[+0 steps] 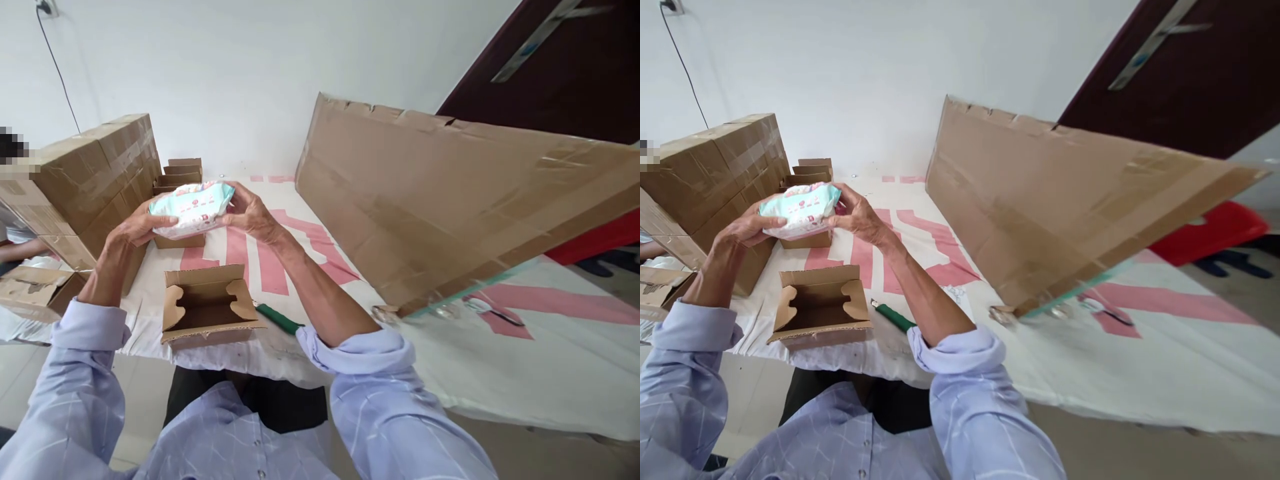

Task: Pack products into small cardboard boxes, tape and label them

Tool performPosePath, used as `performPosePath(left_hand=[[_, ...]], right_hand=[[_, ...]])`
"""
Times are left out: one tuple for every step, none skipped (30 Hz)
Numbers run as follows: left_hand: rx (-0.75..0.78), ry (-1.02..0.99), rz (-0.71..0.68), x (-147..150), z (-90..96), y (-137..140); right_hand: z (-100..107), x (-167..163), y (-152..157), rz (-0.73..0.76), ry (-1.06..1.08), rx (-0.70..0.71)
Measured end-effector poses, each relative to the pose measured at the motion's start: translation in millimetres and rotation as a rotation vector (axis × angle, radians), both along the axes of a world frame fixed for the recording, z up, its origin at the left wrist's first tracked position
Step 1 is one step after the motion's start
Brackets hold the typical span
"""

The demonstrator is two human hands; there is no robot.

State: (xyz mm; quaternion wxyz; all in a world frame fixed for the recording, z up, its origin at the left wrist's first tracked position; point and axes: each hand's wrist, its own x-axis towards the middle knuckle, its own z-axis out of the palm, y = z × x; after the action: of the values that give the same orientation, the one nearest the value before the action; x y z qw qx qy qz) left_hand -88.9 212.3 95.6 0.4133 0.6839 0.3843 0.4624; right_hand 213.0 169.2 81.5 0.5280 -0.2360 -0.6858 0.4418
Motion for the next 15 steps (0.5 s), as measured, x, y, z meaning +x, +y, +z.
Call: performPosePath(left_hand=[[-0.005, 0.023, -0.021, -2.5, -6.6, -3.1], [-0.014, 0.053, -0.046, -5.5, -15.6, -5.1], [-0.014, 0.092, -0.054, -9.0, -26.2, -5.8], [0.019, 0.141, -0.022, -13.2, -37.9, -5.2], [0.059, 0.203, 0.018, -17.6, -50.2, -3.3], [0.093, 0.274, 0.052, -22.2, -62.4, -0.3], [0.124, 0.338, 0.081, -26.5, -74.2, 3.7], [0.145, 0.389, 0.104, -30.1, -85.2, 8.4], [0.160, 0.427, 0.120, -32.8, -95.1, 13.6], [0.169, 0.451, 0.132, -34.5, -103.9, 19.0], [0.172, 0.468, 0.140, -35.0, -111.5, 24.6], [0.175, 0.491, 0.145, -34.6, -118.0, 30.2], [0.177, 0.515, 0.149, -33.3, -123.7, 35.5], [0.178, 0.537, 0.155, -31.4, -128.8, 40.5], [0.178, 0.557, 0.164, -29.1, -133.6, 44.7]], right_hand=[[-5.8, -0.7, -4.3, -0.006, -0.046, 0.004], [-14.5, -0.8, -8.4, -0.024, -0.095, -0.002], [-25.3, 0.1, -12.3, -0.050, -0.142, -0.023], [-37.4, 2.2, -16.4, -0.077, -0.177, -0.056], [-50.2, 5.6, -20.8, -0.093, -0.195, -0.105], [-63.2, 10.1, -25.9, -0.098, -0.196, -0.166], [-75.9, 15.3, -31.8, -0.097, -0.185, -0.229], [-87.9, 20.9, -38.5, -0.094, -0.166, -0.292], [-98.8, 26.3, -46.0, -0.085, -0.151, -0.345], [-108.5, 30.9, -54.0, -0.078, -0.147, -0.387], [-116.8, 34.3, -62.0, -0.076, -0.150, -0.418], [-123.7, 36.1, -69.9, -0.061, -0.161, -0.439], [-129.1, 36.2, -77.0, -0.041, -0.176, -0.457], [-133.2, 34.9, -83.1, -0.021, -0.194, -0.474], [-136.1, 32.4, -87.8, -0.010, -0.214, -0.490]])
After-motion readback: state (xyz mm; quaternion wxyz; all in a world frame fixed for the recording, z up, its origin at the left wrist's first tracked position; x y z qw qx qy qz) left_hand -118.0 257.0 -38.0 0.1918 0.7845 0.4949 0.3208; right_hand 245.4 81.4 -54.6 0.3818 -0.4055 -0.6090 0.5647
